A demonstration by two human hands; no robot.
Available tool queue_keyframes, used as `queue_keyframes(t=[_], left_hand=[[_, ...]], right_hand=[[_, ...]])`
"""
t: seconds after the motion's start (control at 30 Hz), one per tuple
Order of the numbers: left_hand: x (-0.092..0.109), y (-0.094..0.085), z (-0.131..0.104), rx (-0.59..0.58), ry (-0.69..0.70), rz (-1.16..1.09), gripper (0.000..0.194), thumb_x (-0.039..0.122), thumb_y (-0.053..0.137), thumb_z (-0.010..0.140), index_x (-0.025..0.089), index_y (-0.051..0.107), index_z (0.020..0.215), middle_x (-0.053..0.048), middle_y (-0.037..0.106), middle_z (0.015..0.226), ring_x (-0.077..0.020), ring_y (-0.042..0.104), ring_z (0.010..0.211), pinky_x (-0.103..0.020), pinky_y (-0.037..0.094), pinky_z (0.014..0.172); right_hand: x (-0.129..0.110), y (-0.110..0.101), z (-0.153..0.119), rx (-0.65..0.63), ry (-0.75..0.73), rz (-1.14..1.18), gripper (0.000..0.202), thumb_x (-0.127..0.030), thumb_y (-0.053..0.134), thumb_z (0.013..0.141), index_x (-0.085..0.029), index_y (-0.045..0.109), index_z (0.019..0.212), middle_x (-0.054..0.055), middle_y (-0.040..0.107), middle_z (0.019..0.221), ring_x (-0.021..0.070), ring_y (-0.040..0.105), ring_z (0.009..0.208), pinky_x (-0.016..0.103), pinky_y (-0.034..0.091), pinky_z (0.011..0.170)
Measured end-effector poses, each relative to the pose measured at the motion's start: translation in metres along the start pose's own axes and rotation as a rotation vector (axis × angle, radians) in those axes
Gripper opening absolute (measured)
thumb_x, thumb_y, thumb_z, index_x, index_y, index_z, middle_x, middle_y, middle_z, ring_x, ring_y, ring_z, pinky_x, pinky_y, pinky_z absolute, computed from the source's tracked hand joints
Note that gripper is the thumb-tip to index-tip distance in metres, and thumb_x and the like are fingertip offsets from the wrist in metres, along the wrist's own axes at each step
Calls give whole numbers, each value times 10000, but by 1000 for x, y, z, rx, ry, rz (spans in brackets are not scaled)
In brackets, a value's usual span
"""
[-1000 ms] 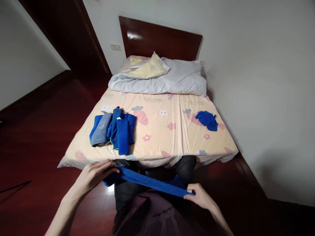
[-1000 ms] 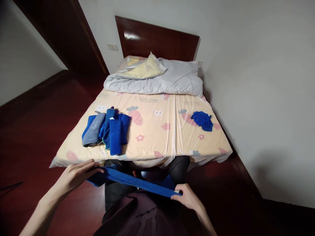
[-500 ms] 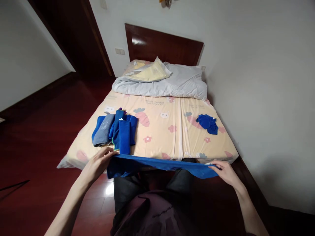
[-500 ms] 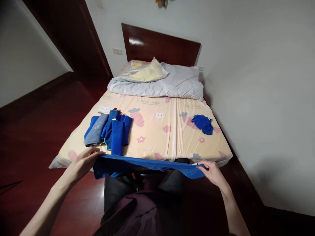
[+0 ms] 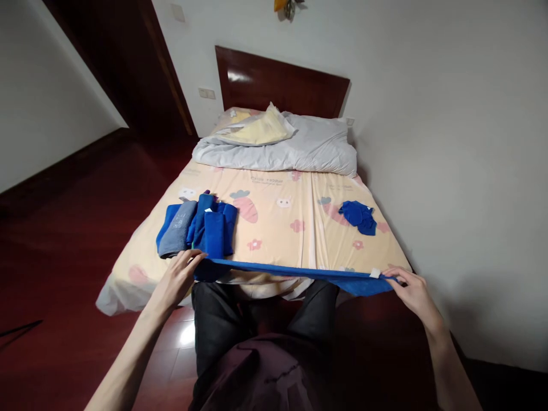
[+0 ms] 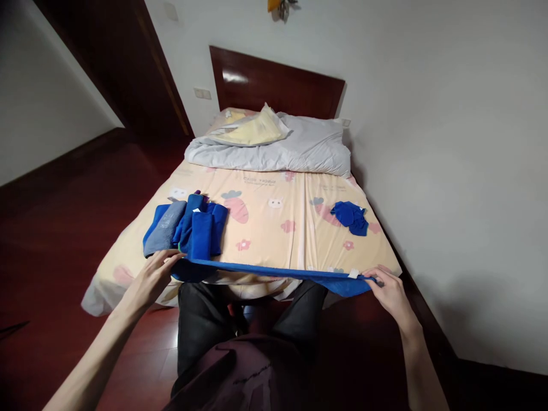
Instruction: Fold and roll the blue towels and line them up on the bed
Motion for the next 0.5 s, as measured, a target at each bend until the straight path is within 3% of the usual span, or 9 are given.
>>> queue_keyframes(t=[0.1, 0.23, 0.37, 0.5], left_hand=[[4, 4, 9, -20, 23, -6, 448, 56, 364, 878, 177, 651, 1199, -135, 652, 1172, -265, 567, 964, -410, 500, 875], [5, 7, 31, -7, 10, 23, 362, 112, 375, 932, 167, 652, 1158, -127, 659, 998, -272, 541, 894, -409, 497, 833], [1, 4, 58, 80, -40, 62, 291, 176, 382, 977, 163, 644, 1104, -99, 630, 887, -250, 545, 808, -389, 489, 802], [2, 4, 68, 47, 21, -5, 366, 106, 353, 954, 163, 625, 1193, -97, 650, 960, -229, 600, 888, -343, 483, 834]], right_hand=[[15, -4, 8, -9, 29, -18, 172, -362, 582, 900, -241, 696, 856, 59, 772, 948, 241, 736, 910, 323, 574, 746], [31, -18, 30, 61, 55, -163, 238, -446, 594, 901, -248, 690, 812, 63, 762, 902, 222, 710, 789, 320, 551, 743], [29, -38, 53, 178, 9, -395, 333, -534, 623, 894, -233, 745, 820, 76, 724, 823, 203, 664, 726, 296, 483, 680], [32, -50, 61, 193, 1, -455, 365, -495, 553, 937, -225, 799, 926, 100, 773, 891, 221, 671, 722, 314, 473, 699]])
Point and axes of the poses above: each hand's wrist, its own z-axis towards the middle knuckle, its own y-axis out of the palm, x = y × z, the point moved 9 cm from there along z, towards the middle knuckle
